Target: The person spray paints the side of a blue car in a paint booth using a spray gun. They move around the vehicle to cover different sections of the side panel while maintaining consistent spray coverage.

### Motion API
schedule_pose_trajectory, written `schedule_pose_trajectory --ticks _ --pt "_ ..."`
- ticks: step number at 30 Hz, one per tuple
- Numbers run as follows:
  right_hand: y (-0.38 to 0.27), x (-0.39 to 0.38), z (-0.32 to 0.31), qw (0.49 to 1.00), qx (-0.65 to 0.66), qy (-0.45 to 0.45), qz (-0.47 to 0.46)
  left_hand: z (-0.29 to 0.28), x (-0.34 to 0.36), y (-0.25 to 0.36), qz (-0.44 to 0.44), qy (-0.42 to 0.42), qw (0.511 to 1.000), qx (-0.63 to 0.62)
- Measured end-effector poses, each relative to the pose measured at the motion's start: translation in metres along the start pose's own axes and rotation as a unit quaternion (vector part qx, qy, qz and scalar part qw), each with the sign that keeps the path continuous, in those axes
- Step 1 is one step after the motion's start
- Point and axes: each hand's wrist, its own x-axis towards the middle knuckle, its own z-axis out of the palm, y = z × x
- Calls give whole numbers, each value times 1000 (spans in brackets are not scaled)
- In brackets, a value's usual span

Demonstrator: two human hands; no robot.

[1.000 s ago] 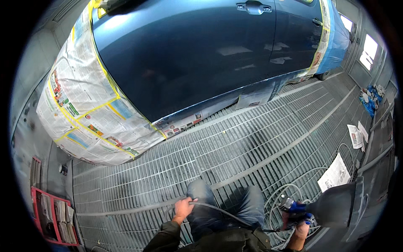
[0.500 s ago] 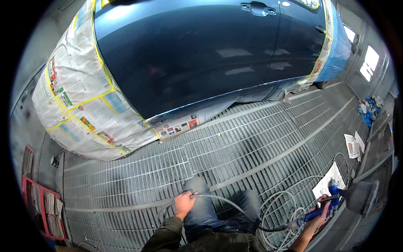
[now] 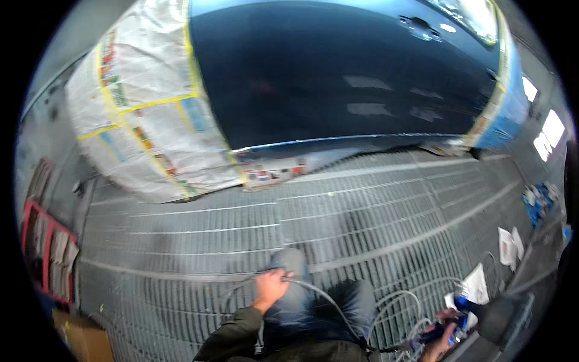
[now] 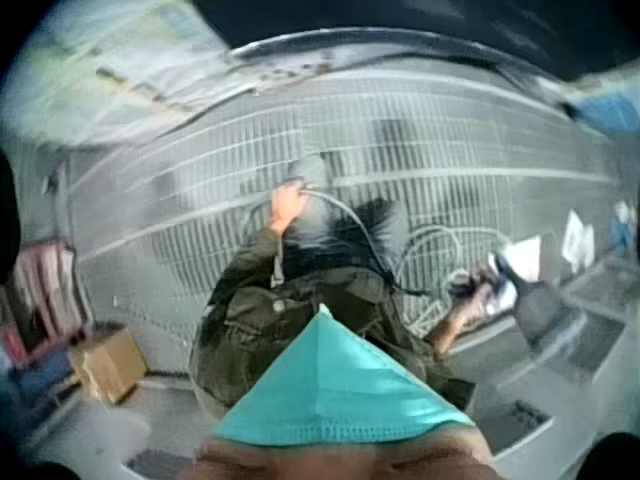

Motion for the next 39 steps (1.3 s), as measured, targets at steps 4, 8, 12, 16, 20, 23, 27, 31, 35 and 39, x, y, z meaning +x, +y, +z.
schedule_pose_trajectory --ticks 4,8,12,16,20,23,27,31,35,39 --pt "-5 -6 35 987 -16 -146 60 -9 -7 -1 -6 59 998 -19" --pt "-17 -4 60 979 5 -193 64 -12 -6 0 -8 68 997 -26" --pt "-21 5 52 993 0 -121 14 -11 -6 -7 -22 64 997 -28" --pt "-40 14 59 997 -21 38 -65 -12 -1 -8 -42 37 998 -26" --pt "-45 30 42 978 -54 166 -118 -8 9 -10 -54 33 997 -35" --pt "-48 35 40 963 -57 225 -137 0 18 -8 -75 25 996 -41" --pt "-55 34 46 959 -59 232 -149 7 25 -6 -86 9 995 -45" --pt "-54 29 65 966 -77 183 -166 7 26 -8 -84 14 996 -40" --pt "-42 23 74 969 -107 139 -172 3 25 -10 -78 9 996 -47" --pt "-39 17 80 975 -118 91 -163 2 20 -10 -77 -12 997 -20"
